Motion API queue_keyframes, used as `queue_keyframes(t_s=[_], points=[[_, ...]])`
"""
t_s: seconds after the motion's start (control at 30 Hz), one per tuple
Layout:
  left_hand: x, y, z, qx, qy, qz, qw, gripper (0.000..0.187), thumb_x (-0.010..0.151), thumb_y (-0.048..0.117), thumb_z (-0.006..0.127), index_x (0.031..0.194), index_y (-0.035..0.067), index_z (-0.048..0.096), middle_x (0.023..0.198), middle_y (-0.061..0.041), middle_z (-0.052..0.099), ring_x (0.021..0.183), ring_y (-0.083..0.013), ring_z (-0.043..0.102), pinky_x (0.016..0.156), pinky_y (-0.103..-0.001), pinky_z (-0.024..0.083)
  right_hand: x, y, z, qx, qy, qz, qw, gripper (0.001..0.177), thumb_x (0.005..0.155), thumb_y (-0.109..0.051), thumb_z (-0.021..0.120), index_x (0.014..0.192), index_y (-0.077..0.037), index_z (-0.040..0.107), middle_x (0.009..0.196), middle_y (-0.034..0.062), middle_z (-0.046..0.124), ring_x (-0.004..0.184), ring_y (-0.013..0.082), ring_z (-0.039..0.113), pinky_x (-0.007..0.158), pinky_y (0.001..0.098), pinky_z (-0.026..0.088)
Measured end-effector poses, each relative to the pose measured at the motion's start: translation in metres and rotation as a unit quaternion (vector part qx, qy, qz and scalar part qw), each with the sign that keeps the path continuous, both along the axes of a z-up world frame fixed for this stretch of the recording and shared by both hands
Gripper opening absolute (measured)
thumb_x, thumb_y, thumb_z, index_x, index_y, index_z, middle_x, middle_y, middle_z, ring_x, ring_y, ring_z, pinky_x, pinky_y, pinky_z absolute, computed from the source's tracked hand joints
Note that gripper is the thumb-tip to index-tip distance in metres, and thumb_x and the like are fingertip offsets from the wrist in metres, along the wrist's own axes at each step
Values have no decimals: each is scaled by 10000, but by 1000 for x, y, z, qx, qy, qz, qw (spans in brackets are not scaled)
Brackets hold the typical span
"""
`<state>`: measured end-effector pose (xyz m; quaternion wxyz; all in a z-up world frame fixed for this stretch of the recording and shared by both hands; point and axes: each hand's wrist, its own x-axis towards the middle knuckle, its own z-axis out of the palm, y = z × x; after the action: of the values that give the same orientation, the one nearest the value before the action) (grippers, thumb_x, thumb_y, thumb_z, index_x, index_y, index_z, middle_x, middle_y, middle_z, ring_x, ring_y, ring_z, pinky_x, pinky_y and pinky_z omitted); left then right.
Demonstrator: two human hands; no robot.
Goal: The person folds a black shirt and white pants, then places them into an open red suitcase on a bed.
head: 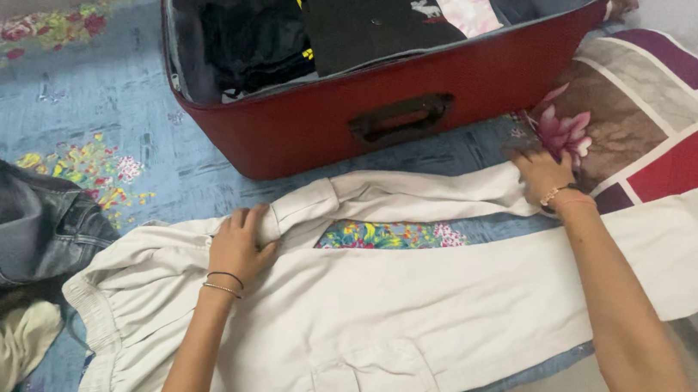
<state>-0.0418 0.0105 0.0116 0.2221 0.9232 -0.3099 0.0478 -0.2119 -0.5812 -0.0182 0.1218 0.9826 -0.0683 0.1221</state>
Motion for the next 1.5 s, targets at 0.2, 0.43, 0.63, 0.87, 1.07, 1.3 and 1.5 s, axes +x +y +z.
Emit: queue_keyframes(t_s=[0.2,0.43,0.63,0.87,1.07,1.3,1.5], points=[[23,3,9,-40,-125,17,991,641,743,184,763,1341,78,558,1219,-197,593,1052,-395,615,833,-480,525,-7,-9,35,-97,-17,-112,989,132,906,-161,678,1025,-182,730,1027,8,700,1070,205,644,1040,506,389],[-35,28,83,-44,-157,20,986,462,687,260,834,1065,137,598,975,-81,626,879,-326,649,722,-447,529,-50,-40,99,-118,-222,-83,964,56,914,-107,658,938,-156,659,963,37,570,1004,249,575,894,391,416],[-117,29,21,142,-62,-144,977,492,656,316,809,1028,104,567,955,-89,628,812,-306,683,661,-447,560,-111,-42,90,-27,-164,-113,980,118,976,-132,668,965,-199,765,950,103,657,979,321,655,793,449,531],[-123,30,24,72,-129,-37,988,523,762,270,743,1241,115,598,956,-72,640,772,-270,681,618,-411,548,-103,-73,73,118,-285,-148,940,490,810,40,475,1138,-112,806,1066,221,741,970,385,722,844,488,572],[-176,53,53,67,-137,-115,982,546,807,190,693,1346,185,607,1055,-33,670,808,-249,646,692,-396,538,-179,-53,113,695,-464,-57,547,387,844,68,406,1036,71,742,1069,243,741,1003,329,764,941,446,654],[-229,7,20,150,-135,-260,944,640,687,126,650,1320,108,565,1264,-93,615,1110,-277,581,937,-449,449,-248,-63,57,694,-349,-255,575,259,1002,-160,576,1001,61,711,1017,163,749,955,230,751,808,376,593],[-219,-22,8,121,-146,-281,941,550,813,119,660,1352,125,553,1093,-40,636,970,-219,624,834,-367,507,-203,-62,35,199,-230,-268,914,364,805,-361,865,1001,-62,794,964,180,751,863,360,717,796,435,551]])
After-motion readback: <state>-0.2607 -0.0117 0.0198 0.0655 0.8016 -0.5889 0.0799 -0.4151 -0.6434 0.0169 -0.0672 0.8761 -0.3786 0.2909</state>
